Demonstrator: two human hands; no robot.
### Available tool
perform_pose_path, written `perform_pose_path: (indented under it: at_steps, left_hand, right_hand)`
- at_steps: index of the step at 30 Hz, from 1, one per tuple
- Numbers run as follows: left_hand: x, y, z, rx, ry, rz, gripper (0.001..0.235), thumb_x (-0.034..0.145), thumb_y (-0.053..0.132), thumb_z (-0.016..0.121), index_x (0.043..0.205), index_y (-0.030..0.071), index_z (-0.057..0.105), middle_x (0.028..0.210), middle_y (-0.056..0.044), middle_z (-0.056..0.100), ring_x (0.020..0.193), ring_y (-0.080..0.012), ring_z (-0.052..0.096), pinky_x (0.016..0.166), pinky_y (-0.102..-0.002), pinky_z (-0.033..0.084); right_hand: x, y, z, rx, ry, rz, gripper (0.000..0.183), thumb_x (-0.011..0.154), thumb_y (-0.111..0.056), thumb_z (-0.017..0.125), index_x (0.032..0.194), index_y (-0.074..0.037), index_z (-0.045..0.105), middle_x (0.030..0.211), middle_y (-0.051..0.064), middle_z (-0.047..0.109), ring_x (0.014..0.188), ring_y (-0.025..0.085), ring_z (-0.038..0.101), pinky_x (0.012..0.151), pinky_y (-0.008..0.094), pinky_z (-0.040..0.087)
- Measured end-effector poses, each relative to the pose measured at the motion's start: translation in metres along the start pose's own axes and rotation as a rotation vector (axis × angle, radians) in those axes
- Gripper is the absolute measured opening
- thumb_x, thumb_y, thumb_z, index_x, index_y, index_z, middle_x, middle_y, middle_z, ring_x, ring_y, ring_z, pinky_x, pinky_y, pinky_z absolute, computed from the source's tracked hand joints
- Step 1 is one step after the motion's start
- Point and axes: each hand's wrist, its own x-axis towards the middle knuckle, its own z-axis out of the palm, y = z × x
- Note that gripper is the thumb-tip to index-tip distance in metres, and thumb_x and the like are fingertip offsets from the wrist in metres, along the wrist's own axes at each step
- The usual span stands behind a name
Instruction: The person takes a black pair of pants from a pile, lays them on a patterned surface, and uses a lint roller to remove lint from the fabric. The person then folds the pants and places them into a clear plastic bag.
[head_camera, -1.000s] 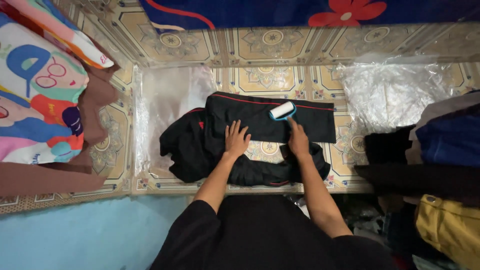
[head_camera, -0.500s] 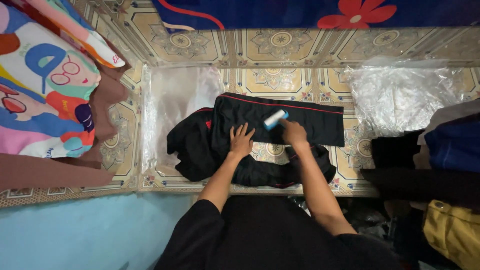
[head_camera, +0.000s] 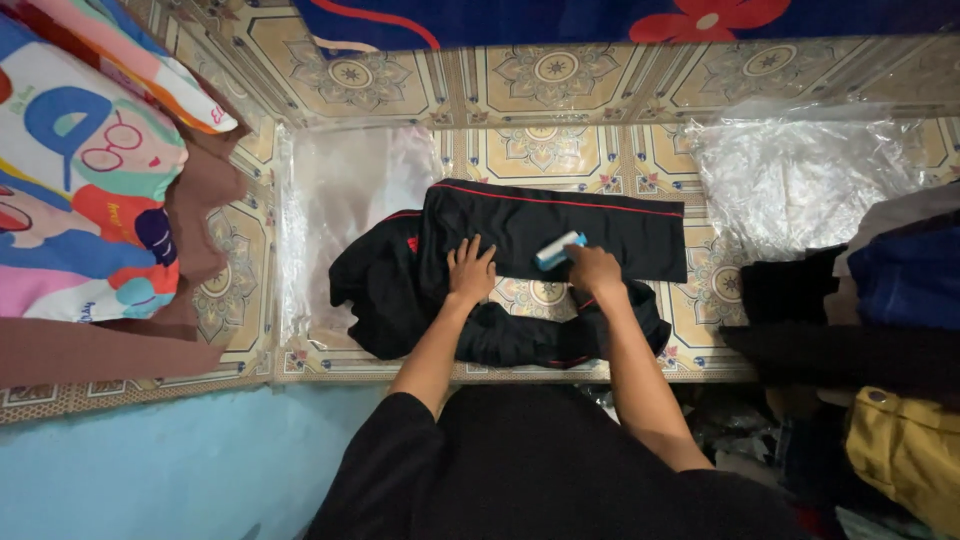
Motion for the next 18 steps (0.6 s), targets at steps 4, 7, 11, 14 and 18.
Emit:
perform_pose_path:
  at_steps: [4,7,11,14,18]
  left_hand:
    - [-0.005,0.006,-0.011,0.011,-0.094,0.012,0.051,0.097,0.033,0.056,0.148,0.031,0.055,0.168,-0.011,0.029,0.153,-0.0371,0.028,0.115,-0.06,0.027]
    - [-0.002,0.001,-0.01,0.01,-0.105,0.019,0.051,0.096,0.037,0.056,0.147,0.033,0.056,0.167,-0.01,0.03,0.151,-0.036,0.032,0.11,-0.056,0.032]
    - [0.002,-0.01,-0.009,-0.051,0.188,0.064,0.036,0.095,0.034,0.06,0.128,0.026,0.071,0.149,-0.009,0.053,0.126,-0.0334,0.056,0.098,-0.052,0.045]
    - [0.002,-0.012,-0.02,-0.001,0.274,0.041,0.034,0.093,0.033,0.064,0.124,0.023,0.072,0.148,-0.01,0.052,0.137,-0.0342,0.047,0.106,-0.055,0.037]
    - [-0.003,-0.025,-0.018,-0.065,0.112,-0.046,0.037,0.095,0.036,0.065,0.128,0.021,0.068,0.162,-0.015,0.037,0.153,-0.0396,0.027,0.118,-0.064,0.022]
  right_hand:
    - [0.004,-0.039,0.011,0.148,0.152,-0.067,0.059,0.096,-0.018,0.058,0.15,-0.04,0.049,0.123,0.02,0.067,0.107,0.046,0.071,0.089,0.056,0.06]
    - [-0.015,-0.061,0.011,0.276,0.185,-0.045,0.08,0.097,0.0,0.054,0.162,-0.034,0.025,0.128,0.027,0.059,0.113,0.051,0.066,0.096,0.059,0.056]
    - [-0.016,-0.023,0.018,0.22,0.271,-0.041,0.081,0.097,0.005,0.055,0.164,-0.029,0.025,0.119,0.027,0.059,0.111,0.05,0.066,0.093,0.059,0.057]
    - [-0.007,0.025,0.007,0.246,0.317,-0.029,0.076,0.096,0.005,0.055,0.162,-0.026,0.032,0.114,0.028,0.06,0.108,0.052,0.067,0.091,0.061,0.057]
    - [0.044,0.104,0.015,0.129,0.281,0.058,0.066,0.093,-0.004,0.059,0.154,-0.025,0.044,0.118,0.026,0.064,0.111,0.05,0.068,0.091,0.06,0.056]
